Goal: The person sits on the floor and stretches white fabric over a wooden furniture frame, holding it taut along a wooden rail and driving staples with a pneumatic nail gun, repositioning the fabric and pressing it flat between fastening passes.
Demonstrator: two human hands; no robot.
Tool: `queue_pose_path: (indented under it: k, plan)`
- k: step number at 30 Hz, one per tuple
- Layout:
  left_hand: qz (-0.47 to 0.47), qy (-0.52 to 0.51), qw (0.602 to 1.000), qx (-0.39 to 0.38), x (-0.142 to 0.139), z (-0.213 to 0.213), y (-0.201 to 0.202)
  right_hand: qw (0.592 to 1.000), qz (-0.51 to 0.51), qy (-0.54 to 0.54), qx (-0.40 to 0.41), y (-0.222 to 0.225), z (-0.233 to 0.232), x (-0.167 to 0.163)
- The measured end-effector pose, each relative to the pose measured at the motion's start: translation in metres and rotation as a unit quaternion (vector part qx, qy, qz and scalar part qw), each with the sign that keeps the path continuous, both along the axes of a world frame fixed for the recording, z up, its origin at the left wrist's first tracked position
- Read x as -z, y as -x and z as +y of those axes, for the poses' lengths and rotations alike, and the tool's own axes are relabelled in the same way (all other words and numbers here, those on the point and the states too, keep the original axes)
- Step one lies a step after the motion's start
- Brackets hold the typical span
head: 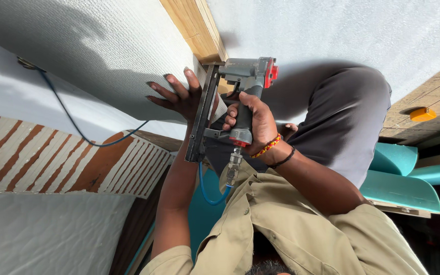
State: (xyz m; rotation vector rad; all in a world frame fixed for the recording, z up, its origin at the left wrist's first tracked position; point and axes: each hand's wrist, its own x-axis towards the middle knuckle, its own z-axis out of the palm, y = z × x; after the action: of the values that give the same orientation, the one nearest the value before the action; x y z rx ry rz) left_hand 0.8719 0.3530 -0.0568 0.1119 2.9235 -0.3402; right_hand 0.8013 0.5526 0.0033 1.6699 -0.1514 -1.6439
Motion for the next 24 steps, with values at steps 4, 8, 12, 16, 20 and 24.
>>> queue_pose_path:
  k: [4,8,12,16,20,24]
  plan:
    - [-0.001,-0.004,1.0,-0.01,-0.002,0.004,0.003,0.999,-0.027,-0.009,-0.018,0.012,-0.008,-0.001]
    - [-0.01,-0.002,1.0,-0.018,-0.005,0.008,0.009,0.999,-0.034,-0.019,-0.031,0.026,-0.013,-0.001]
    - [-0.007,-0.016,1.0,-0.014,-0.008,0.009,0.014,0.999,-0.043,-0.016,-0.028,0.031,-0.015,0.001]
    - [0.009,-0.005,1.0,-0.02,-0.009,0.015,0.018,0.997,-0.054,-0.023,-0.042,0.031,-0.018,0.002]
    - [0.005,0.001,1.0,-0.03,-0.011,0.017,0.022,0.998,-0.04,-0.019,-0.038,0.029,-0.018,0.002]
    - [0.025,-0.014,1.0,-0.009,-0.011,0.013,0.018,0.998,-0.057,-0.011,-0.006,0.016,-0.001,-0.002]
